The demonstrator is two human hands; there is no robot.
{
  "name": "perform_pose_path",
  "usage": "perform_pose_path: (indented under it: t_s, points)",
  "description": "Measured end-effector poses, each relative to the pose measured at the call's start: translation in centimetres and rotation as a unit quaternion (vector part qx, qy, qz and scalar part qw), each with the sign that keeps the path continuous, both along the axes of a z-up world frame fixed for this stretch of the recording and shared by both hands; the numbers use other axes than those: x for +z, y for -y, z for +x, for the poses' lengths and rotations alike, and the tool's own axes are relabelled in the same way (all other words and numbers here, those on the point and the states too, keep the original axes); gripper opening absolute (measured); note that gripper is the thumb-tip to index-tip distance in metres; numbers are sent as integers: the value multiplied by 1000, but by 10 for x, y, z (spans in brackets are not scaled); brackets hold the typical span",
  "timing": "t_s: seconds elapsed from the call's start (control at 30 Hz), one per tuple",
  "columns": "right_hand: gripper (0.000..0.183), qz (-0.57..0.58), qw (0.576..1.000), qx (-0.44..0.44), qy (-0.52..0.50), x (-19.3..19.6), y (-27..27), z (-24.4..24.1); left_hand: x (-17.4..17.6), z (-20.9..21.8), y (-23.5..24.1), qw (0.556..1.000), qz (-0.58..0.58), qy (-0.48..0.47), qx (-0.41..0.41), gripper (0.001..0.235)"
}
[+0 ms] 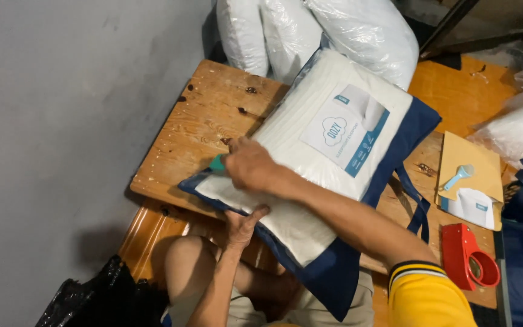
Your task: Smoothing and finishing the packaging of a pillow in a blue and white bag using hands and a small tool.
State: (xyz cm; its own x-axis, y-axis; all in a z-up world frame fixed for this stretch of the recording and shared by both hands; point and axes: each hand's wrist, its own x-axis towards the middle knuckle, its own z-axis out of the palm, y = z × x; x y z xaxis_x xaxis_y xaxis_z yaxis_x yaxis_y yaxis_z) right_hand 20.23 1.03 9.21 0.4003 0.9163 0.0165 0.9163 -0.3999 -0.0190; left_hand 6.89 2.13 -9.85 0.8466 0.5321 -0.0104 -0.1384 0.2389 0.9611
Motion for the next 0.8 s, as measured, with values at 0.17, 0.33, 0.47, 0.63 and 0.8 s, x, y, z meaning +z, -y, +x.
perform_pose_path:
  t_s: [0.17, 0.33, 0.47, 0.63, 0.8]
  points:
    - [19, 118, 987, -106, 5, 23, 38, 149, -80, 12, 13, 999, -28, -29, 20, 92]
    - [30, 65, 941, -295, 151, 26, 115, 165, -97, 11, 6, 999, -43, -17, 21, 86]
    - [27, 49, 986, -157, -19, 25, 87, 20, -127, 16, 6, 999, -51, 0, 11, 89]
    - [34, 42, 980, 9, -192, 83, 67, 14, -50, 22, 5, 1000, 1, 10, 24, 82]
    - [35, 164, 973, -151, 53, 72, 63, 146, -48, 17, 10, 998, -41, 18, 41, 89]
